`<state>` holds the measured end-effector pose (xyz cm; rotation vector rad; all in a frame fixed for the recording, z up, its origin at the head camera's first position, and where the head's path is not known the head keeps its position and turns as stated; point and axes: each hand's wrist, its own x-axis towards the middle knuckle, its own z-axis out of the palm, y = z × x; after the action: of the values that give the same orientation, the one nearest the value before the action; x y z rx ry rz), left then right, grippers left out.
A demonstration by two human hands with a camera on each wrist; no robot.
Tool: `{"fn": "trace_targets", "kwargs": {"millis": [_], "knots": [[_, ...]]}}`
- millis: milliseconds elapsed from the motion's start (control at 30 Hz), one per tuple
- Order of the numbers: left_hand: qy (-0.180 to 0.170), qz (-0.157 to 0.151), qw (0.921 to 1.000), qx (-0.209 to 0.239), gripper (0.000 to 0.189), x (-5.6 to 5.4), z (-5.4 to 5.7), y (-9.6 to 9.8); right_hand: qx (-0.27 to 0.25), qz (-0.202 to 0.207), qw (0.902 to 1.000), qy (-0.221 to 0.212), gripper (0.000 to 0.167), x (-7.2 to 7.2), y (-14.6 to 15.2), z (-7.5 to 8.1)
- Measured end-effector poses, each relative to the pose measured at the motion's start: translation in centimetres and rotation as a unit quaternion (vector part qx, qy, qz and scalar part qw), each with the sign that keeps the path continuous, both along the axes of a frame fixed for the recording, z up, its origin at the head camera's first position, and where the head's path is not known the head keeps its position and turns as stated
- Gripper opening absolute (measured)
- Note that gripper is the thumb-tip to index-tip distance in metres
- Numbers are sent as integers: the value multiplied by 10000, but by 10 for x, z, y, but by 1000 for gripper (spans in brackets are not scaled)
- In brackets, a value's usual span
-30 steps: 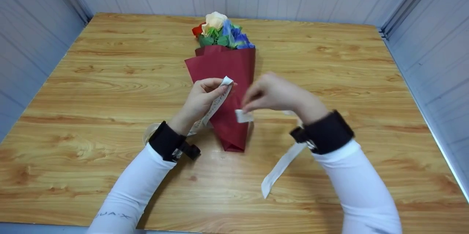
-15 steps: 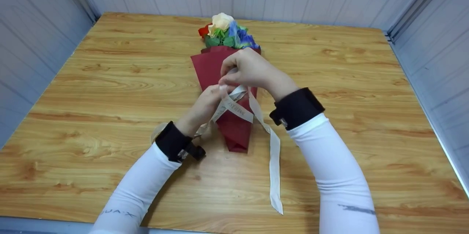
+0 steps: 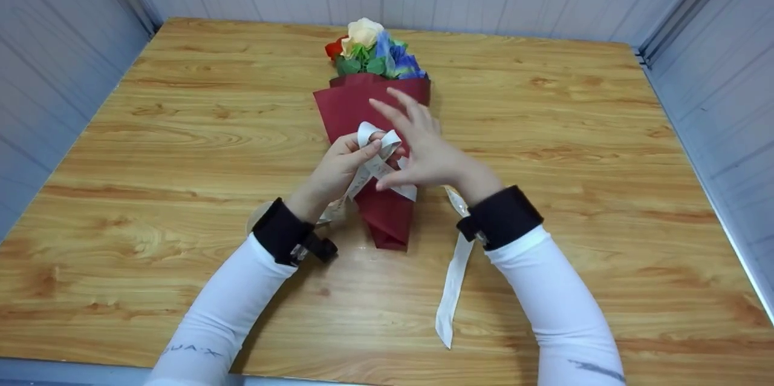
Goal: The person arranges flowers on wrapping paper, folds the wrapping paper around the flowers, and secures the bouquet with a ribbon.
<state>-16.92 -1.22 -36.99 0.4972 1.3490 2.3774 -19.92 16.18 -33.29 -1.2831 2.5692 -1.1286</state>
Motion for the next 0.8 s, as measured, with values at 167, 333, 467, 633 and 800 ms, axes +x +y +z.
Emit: {"fn": "trace_targets", "kwargs": {"millis": [167,333,467,633,800], "knots": [[-101,-170,9998,85,26,2,2,0,-542,-197,9979,-281,85,6,-14,-14],[137,-62,9981,-591,22,1,6,-1,-1056,-671,9898,-677,48,12,-22,-21],[548,-18,9889,-1382,27,-3,9,-8,-1060,-986,9885,-430,31,15,-24,-20],[842,-591,9735,-2044,36,-6,11,-21,-841,-1370,9868,-209,12,16,-22,-16],[1308,-447,9550,-2625,44,-9,12,-33,-515,-1827,9788,-769,14,16,-19,-14]]}}
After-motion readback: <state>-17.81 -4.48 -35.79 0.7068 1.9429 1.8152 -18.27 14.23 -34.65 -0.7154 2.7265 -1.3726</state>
